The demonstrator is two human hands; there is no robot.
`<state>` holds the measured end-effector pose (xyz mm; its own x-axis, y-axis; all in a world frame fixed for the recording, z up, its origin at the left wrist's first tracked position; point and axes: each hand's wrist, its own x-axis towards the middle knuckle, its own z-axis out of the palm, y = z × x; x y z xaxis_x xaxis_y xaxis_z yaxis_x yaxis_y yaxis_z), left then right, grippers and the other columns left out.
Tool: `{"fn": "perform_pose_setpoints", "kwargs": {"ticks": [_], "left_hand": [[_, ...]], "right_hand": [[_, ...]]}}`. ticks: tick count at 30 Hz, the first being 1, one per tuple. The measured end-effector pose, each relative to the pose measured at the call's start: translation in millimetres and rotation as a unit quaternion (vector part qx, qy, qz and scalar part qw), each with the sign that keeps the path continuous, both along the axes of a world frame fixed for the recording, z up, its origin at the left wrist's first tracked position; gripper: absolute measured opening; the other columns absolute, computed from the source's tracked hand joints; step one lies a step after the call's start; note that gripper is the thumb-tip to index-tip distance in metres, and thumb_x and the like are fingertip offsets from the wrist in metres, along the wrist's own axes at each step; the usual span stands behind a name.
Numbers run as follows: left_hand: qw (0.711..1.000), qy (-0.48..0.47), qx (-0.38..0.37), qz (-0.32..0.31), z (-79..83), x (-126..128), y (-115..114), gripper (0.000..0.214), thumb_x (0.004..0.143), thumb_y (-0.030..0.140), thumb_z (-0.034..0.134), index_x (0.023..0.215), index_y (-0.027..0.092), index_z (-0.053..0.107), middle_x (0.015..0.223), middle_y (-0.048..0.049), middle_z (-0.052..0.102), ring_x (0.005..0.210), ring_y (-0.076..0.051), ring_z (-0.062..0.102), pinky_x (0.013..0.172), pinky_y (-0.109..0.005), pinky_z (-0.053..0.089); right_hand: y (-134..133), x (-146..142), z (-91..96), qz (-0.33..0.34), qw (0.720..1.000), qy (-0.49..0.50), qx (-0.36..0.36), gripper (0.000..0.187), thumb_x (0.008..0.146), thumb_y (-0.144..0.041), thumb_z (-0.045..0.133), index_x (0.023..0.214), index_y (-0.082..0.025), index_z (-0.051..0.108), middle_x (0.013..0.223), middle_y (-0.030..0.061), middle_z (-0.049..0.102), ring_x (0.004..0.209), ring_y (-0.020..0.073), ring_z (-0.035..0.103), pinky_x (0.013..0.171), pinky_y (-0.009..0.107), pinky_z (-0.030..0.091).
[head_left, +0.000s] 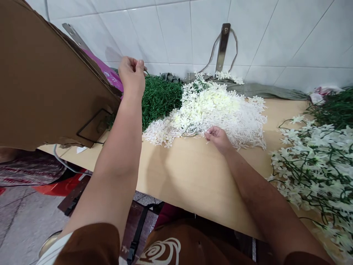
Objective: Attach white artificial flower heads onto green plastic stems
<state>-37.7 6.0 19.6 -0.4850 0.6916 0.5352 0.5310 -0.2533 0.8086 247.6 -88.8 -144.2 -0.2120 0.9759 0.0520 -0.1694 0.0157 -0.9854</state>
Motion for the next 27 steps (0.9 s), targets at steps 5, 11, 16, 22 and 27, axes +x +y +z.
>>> {"fn": "perform_pose_setpoints", "kwargs": {"ticks": [5,11,16,22,27], "left_hand": [[0.987,-0.144,-0.034,-0.056,-1.1,36.3,-16.9,0.021,0.103,0.015,0.037,0.083,0.02,0.035,0.06,0.0113,0.056,0.045,-0.002,0.04,0.048,-0.025,0.021],[0.965,-0.236,0.034,-0.11,11.1,46.6,-25.4,0.019,0.103,0.02,0.036,0.085,0.019,0.037,0.067,0.0077,0.058,0.052,-0.001,0.047,0.05,-0.019,0.029],[0.94,-0.276,0.056,-0.191,18.0,48.6,-40.6,0.006,0.098,0.013,0.047,0.096,0.016,0.052,0.071,0.0063,0.061,0.057,-0.001,0.051,0.052,-0.015,0.036],[0.929,-0.25,-0.065,-0.266,-43.7,80.9,-71.0,0.013,0.094,0.03,0.056,0.09,0.022,0.064,0.053,0.0066,0.048,0.04,-0.005,0.034,0.038,-0.02,0.024],[0.864,-0.302,-0.256,-0.311,-95.2,119.1,-103.2,0.017,0.089,0.032,0.054,0.082,0.019,0.062,0.05,0.0074,0.026,0.037,-0.006,0.024,0.039,-0.022,0.022]], "right_hand": [[-0.4,0.3,0.4,-0.005,1.0,0.004,-0.004,0.051,0.045,-0.056,0.086,0.062,-0.019,0.055,0.051,-0.005,0.057,0.049,0.0075,0.05,0.052,0.024,0.041],[-1.1,-0.4,1.1,-0.005,1.0,0.014,-0.009,0.051,0.045,-0.055,0.086,0.063,-0.019,0.054,0.051,-0.0052,0.057,0.049,0.0075,0.05,0.052,0.024,0.041],[-1.4,0.0,4.7,-0.009,0.999,0.027,-0.025,0.054,0.039,-0.057,0.087,0.06,-0.019,0.055,0.05,-0.0053,0.058,0.048,0.0074,0.05,0.053,0.024,0.041],[-2.4,2.0,4.7,0.001,0.995,0.086,-0.052,0.051,0.043,-0.05,0.089,0.065,-0.02,0.054,0.054,-0.0059,0.058,0.052,0.0072,0.053,0.057,0.024,0.044],[-6.3,-0.6,5.2,0.048,0.988,0.128,-0.069,0.05,0.046,-0.046,0.09,0.069,-0.021,0.053,0.06,-0.007,0.057,0.059,0.0085,0.057,0.065,0.026,0.05]]}}
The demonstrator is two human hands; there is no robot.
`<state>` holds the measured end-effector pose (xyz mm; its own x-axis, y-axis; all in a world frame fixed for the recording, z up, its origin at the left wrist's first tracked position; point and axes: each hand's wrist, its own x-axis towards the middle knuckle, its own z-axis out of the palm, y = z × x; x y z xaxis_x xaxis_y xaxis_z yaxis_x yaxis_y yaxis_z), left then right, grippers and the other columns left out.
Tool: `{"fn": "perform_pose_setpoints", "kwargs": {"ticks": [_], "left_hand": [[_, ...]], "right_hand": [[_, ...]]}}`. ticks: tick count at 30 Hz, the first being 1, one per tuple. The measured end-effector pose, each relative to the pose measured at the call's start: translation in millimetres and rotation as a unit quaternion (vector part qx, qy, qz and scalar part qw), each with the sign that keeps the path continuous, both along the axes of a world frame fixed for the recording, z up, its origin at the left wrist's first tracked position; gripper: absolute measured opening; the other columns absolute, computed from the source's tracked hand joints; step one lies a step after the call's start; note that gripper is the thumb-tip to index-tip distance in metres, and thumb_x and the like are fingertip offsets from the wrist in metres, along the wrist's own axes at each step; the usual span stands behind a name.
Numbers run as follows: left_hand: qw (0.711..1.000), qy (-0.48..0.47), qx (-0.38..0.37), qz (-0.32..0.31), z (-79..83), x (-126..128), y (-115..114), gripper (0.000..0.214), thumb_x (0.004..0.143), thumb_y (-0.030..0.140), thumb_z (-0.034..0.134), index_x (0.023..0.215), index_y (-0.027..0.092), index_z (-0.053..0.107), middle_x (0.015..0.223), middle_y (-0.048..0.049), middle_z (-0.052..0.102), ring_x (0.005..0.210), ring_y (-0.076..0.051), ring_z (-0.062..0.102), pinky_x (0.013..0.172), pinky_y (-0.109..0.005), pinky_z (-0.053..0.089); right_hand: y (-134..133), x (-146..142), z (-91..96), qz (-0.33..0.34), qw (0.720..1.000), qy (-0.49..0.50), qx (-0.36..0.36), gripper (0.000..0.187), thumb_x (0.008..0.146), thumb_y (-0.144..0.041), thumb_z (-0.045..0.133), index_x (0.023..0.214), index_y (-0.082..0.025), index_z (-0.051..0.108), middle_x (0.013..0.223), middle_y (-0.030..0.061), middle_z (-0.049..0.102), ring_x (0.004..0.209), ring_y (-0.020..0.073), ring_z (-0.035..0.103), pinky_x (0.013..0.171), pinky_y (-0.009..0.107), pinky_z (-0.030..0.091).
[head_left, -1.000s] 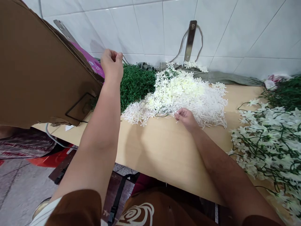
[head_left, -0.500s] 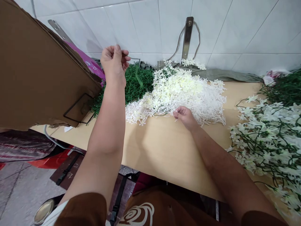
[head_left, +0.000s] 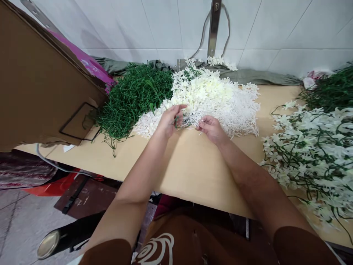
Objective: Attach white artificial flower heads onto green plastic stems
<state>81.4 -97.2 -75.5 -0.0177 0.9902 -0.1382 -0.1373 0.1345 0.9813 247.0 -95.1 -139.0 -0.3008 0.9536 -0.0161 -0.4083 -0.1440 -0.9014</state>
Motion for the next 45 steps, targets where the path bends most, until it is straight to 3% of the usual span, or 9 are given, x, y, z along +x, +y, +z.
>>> {"fn": "perform_pose_setpoints", "kwargs": {"ticks": [3,8,10,14,24,30,34,39,45], "left_hand": [[0.999,-0.009,-0.036,-0.024,-14.2,12.2,-15.8,0.017,0.08,0.013,0.051,0.088,0.016,0.065,0.05,0.0064,0.033,0.042,-0.007,0.032,0.043,-0.023,0.028],[0.995,0.063,-0.01,-0.082,-25.3,12.9,-26.1,0.01,0.078,0.016,0.064,0.088,0.016,0.065,0.063,-0.0012,0.066,0.056,-0.011,0.054,0.06,-0.025,0.042],[0.992,0.08,-0.024,-0.091,-30.0,9.8,-25.2,0.005,0.078,0.017,0.068,0.076,0.016,0.063,0.06,-0.002,0.066,0.054,-0.011,0.054,0.06,-0.025,0.041],[0.992,0.091,-0.017,-0.089,-40.9,2.4,-21.4,0.022,0.078,0.023,0.072,0.061,0.016,0.059,0.054,-0.0002,0.061,0.05,-0.009,0.049,0.056,-0.024,0.038],[0.977,0.131,0.054,-0.159,-49.2,-1.5,-22.8,0.032,0.082,0.039,0.068,0.063,0.016,0.058,0.054,0.0012,0.052,0.053,-0.009,0.043,0.054,-0.023,0.033],[0.971,0.129,0.071,-0.189,-47.3,-3.1,-23.3,0.035,0.081,0.041,0.067,0.06,0.017,0.051,0.052,0.0028,0.046,0.05,-0.008,0.038,0.052,-0.023,0.029],[0.966,0.144,0.08,-0.198,-48.8,-4.9,-22.2,0.034,0.078,0.045,0.068,0.065,0.017,0.056,0.052,0.0041,0.041,0.049,-0.008,0.034,0.05,-0.024,0.024],[0.964,0.161,0.093,-0.193,-50.3,-5.7,-21.1,0.032,0.077,0.047,0.068,0.073,0.015,0.063,0.059,0.0018,0.052,0.054,-0.009,0.041,0.054,-0.025,0.031],[0.959,0.161,0.117,-0.203,-54.9,-6.4,-17.7,0.029,0.078,0.043,0.066,0.072,0.014,0.066,0.076,-0.0045,0.066,0.077,-0.015,0.058,0.073,-0.027,0.043]], "right_hand": [[-0.1,1.0,0.7,0.019,1.0,0.02,0.004,0.048,0.048,-0.044,0.09,0.069,-0.021,0.053,0.061,-0.0066,0.058,0.062,0.0091,0.059,0.069,0.027,0.052],[3.0,7.5,0.1,0.041,0.999,0.02,0.022,0.042,0.055,-0.043,0.089,0.069,-0.021,0.056,0.063,-0.0055,0.061,0.063,0.009,0.06,0.069,0.027,0.053],[3.5,8.5,-0.7,0.059,0.998,0.012,0.018,0.041,0.055,-0.043,0.089,0.069,-0.02,0.057,0.066,-0.0047,0.063,0.066,0.01,0.063,0.072,0.029,0.055],[3.4,7.2,-2.3,0.088,0.996,0.007,0.006,0.041,0.054,-0.042,0.091,0.069,-0.019,0.06,0.069,-0.0028,0.066,0.072,0.0119,0.067,0.078,0.032,0.057],[2.7,5.9,2.2,0.088,0.996,-0.034,-0.006,0.045,0.047,-0.043,0.092,0.066,-0.017,0.061,0.06,-0.0038,0.068,0.061,0.0072,0.064,0.063,0.021,0.051],[1.8,6.5,5.2,0.1,0.994,-0.036,-0.022,0.047,0.045,-0.043,0.093,0.063,-0.017,0.059,0.06,-0.0039,0.067,0.061,0.0086,0.065,0.065,0.023,0.053],[1.4,7.2,5.0,0.107,0.993,-0.047,-0.018,0.049,0.046,-0.045,0.093,0.066,-0.017,0.058,0.061,-0.0028,0.067,0.059,0.0089,0.063,0.061,0.023,0.052],[2.0,9.6,5.0,0.105,0.991,-0.082,-0.008,0.05,0.048,-0.048,0.092,0.068,-0.017,0.057,0.06,-0.0027,0.065,0.055,0.0076,0.057,0.056,0.022,0.048],[1.4,10.3,7.0,0.085,0.986,-0.14,0.024,0.048,0.052,-0.049,0.09,0.069,-0.016,0.06,0.063,-0.0008,0.066,0.06,0.0087,0.06,0.058,0.022,0.048]]}}
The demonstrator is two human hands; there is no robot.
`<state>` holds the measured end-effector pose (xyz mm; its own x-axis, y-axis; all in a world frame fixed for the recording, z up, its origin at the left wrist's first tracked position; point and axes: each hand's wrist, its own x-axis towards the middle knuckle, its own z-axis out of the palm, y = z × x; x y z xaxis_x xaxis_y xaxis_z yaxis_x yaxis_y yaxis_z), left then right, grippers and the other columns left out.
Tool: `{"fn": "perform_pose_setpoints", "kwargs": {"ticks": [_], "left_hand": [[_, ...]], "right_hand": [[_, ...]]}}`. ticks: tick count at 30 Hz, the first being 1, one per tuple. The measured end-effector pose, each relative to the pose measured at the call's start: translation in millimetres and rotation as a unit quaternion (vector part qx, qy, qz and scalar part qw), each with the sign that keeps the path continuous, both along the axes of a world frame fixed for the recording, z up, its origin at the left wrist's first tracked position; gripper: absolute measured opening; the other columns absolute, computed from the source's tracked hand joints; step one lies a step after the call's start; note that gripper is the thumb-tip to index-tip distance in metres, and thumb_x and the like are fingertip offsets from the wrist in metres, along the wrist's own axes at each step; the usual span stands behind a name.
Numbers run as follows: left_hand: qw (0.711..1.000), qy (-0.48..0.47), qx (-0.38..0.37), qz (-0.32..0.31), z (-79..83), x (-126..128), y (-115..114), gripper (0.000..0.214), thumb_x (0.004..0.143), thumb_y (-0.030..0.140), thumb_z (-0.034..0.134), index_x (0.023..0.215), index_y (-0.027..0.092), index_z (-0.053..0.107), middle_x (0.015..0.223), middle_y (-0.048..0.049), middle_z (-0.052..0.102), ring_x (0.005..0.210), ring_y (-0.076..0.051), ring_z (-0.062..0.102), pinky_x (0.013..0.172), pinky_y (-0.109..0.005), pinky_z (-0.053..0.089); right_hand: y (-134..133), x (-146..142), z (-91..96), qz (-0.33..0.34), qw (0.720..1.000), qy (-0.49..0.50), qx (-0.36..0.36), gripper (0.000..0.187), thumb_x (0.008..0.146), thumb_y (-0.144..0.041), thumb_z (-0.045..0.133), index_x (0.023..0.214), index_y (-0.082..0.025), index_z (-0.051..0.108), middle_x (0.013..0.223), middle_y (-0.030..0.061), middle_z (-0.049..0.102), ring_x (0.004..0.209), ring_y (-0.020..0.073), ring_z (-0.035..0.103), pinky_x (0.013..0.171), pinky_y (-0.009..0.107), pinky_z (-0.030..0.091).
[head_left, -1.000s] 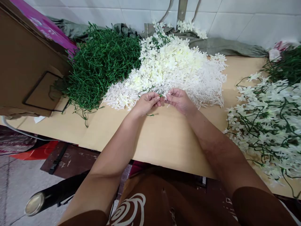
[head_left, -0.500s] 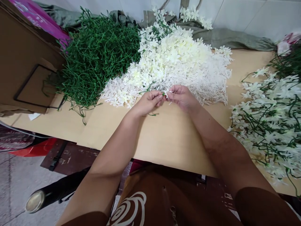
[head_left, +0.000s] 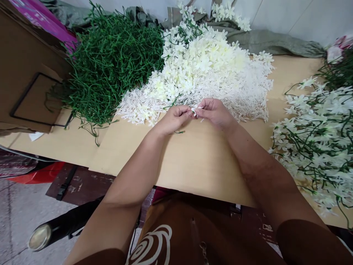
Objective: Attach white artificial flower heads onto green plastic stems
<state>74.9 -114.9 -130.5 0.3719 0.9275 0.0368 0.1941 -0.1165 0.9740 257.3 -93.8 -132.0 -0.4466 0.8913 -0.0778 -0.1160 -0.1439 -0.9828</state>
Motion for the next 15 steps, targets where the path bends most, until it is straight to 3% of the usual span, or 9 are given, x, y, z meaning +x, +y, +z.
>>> {"fn": "perform_pose_setpoints", "kwargs": {"ticks": [5,11,15], "left_hand": [[1.0,0.0,-0.01,-0.016,-2.8,-0.7,1.7,0.031,0.078,0.045,0.066,0.07,0.014,0.064,0.074,-0.0041,0.063,0.076,-0.015,0.056,0.071,-0.027,0.042],[0.999,-0.027,-0.031,-0.031,-1.1,0.3,0.7,0.041,0.077,0.055,0.066,0.066,0.017,0.056,0.06,0.0008,0.047,0.059,-0.011,0.041,0.057,-0.026,0.031],[0.998,-0.037,-0.037,-0.038,0.7,0.9,2.1,0.051,0.073,0.066,0.065,0.063,0.017,0.054,0.058,0.0016,0.044,0.056,-0.01,0.036,0.054,-0.026,0.025]], "right_hand": [[-1.2,-0.4,2.4,0.008,1.0,-0.012,0.003,0.045,0.05,-0.045,0.091,0.068,-0.016,0.062,0.064,-0.0007,0.069,0.062,0.0097,0.064,0.061,0.023,0.053],[-3.4,-0.1,6.6,0.031,0.995,0.037,-0.09,0.049,0.044,-0.044,0.093,0.065,-0.016,0.059,0.063,-0.0017,0.07,0.066,0.011,0.069,0.076,0.03,0.061],[-4.5,-0.2,6.7,0.038,0.993,0.046,-0.103,0.048,0.044,-0.042,0.093,0.065,-0.016,0.059,0.064,-0.0024,0.071,0.069,0.0115,0.07,0.08,0.034,0.062]]}}
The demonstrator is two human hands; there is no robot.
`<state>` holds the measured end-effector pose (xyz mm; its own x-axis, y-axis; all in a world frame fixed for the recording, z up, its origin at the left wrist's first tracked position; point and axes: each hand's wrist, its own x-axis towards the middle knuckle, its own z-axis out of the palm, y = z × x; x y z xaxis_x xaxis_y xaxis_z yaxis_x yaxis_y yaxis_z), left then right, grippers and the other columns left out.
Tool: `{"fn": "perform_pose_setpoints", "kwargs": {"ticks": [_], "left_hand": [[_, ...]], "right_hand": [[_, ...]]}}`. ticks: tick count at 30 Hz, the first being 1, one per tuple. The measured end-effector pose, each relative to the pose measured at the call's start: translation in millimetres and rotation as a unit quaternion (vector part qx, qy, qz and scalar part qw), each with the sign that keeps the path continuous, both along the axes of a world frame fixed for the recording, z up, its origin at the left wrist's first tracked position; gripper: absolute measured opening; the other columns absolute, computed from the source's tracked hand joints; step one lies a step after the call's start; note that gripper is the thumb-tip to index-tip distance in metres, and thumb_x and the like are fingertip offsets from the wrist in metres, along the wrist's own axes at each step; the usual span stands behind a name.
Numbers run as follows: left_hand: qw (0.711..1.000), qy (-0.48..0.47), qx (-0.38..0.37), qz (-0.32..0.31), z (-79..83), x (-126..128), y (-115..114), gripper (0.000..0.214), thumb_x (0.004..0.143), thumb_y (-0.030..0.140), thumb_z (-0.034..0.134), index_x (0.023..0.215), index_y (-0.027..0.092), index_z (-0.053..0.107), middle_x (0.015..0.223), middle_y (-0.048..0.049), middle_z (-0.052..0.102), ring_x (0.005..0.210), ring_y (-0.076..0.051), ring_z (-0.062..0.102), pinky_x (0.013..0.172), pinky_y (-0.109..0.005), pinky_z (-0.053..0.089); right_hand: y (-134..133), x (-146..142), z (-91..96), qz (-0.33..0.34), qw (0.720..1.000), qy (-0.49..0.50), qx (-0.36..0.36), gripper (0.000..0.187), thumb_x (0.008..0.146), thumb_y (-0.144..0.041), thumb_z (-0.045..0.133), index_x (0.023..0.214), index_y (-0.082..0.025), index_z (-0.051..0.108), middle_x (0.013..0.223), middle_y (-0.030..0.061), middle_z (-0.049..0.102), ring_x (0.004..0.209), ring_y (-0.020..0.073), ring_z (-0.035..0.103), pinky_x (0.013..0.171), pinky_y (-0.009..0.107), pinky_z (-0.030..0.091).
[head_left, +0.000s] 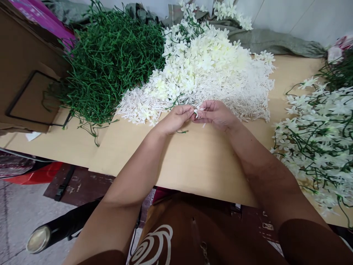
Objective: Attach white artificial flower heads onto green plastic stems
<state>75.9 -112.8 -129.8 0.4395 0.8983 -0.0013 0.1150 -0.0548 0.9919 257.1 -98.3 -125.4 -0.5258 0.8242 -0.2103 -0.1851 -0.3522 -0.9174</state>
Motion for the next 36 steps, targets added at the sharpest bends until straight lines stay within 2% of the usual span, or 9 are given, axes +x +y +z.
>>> {"fn": "perform_pose_setpoints", "kwargs": {"ticks": [4,11,21,27,30,36], "left_hand": [[1.0,-0.002,0.008,0.008,0.0,1.8,0.1,0.054,0.072,0.068,0.065,0.061,0.018,0.05,0.058,0.0019,0.043,0.056,-0.01,0.034,0.053,-0.026,0.024],[0.999,0.019,0.007,0.044,-1.8,9.0,-2.4,0.044,0.081,0.053,0.062,0.059,0.018,0.046,0.058,0.0018,0.042,0.056,-0.011,0.035,0.055,-0.027,0.027],[0.999,-0.004,-0.007,0.036,-1.5,12.2,-3.9,0.038,0.084,0.041,0.06,0.059,0.019,0.044,0.057,0.0024,0.041,0.055,-0.011,0.033,0.057,-0.027,0.028],[0.999,0.014,0.026,0.036,-0.3,15.1,-4.8,0.036,0.087,0.033,0.056,0.057,0.018,0.043,0.057,0.0022,0.04,0.057,-0.011,0.035,0.059,-0.027,0.03],[0.999,0.023,0.016,0.044,0.8,16.8,-5.8,0.034,0.088,0.027,0.053,0.056,0.019,0.042,0.056,0.0027,0.039,0.055,-0.011,0.034,0.057,-0.027,0.03],[0.997,0.035,0.022,0.063,-0.5,19.3,-8.9,0.034,0.085,0.027,0.056,0.056,0.019,0.041,0.055,0.0031,0.038,0.055,-0.011,0.034,0.056,-0.026,0.029]], "right_hand": [[-1.0,-1.9,-3.6,-0.015,1.0,0.007,0.019,0.048,0.045,-0.043,0.093,0.065,-0.016,0.059,0.062,-0.0046,0.068,0.067,0.0099,0.069,0.081,0.031,0.062],[-3.8,-6.1,-9.7,-0.039,0.997,0.009,0.069,0.045,0.051,-0.043,0.091,0.067,-0.018,0.057,0.064,-0.0035,0.067,0.07,0.0116,0.069,0.076,0.03,0.06],[-1.1,-0.5,-12.4,-0.029,0.994,-0.017,0.106,0.046,0.05,-0.043,0.092,0.067,-0.018,0.057,0.063,-0.0046,0.062,0.061,0.0078,0.058,0.061,0.023,0.049],[-2.5,-1.1,-9.1,-0.033,0.991,-0.035,0.121,0.049,0.048,-0.049,0.091,0.065,-0.018,0.057,0.062,-0.0032,0.062,0.061,0.0086,0.058,0.061,0.023,0.048],[-3.7,-1.7,-8.4,-0.045,0.989,-0.054,0.131,0.048,0.047,-0.049,0.091,0.064,-0.019,0.058,0.063,-0.0025,0.063,0.062,0.0095,0.058,0.061,0.024,0.048],[-5.5,-4.2,-10.4,-0.066,0.985,-0.073,0.144,0.046,0.048,-0.047,0.091,0.064,-0.019,0.058,0.064,-0.0022,0.064,0.064,0.0103,0.059,0.062,0.025,0.048]]}}
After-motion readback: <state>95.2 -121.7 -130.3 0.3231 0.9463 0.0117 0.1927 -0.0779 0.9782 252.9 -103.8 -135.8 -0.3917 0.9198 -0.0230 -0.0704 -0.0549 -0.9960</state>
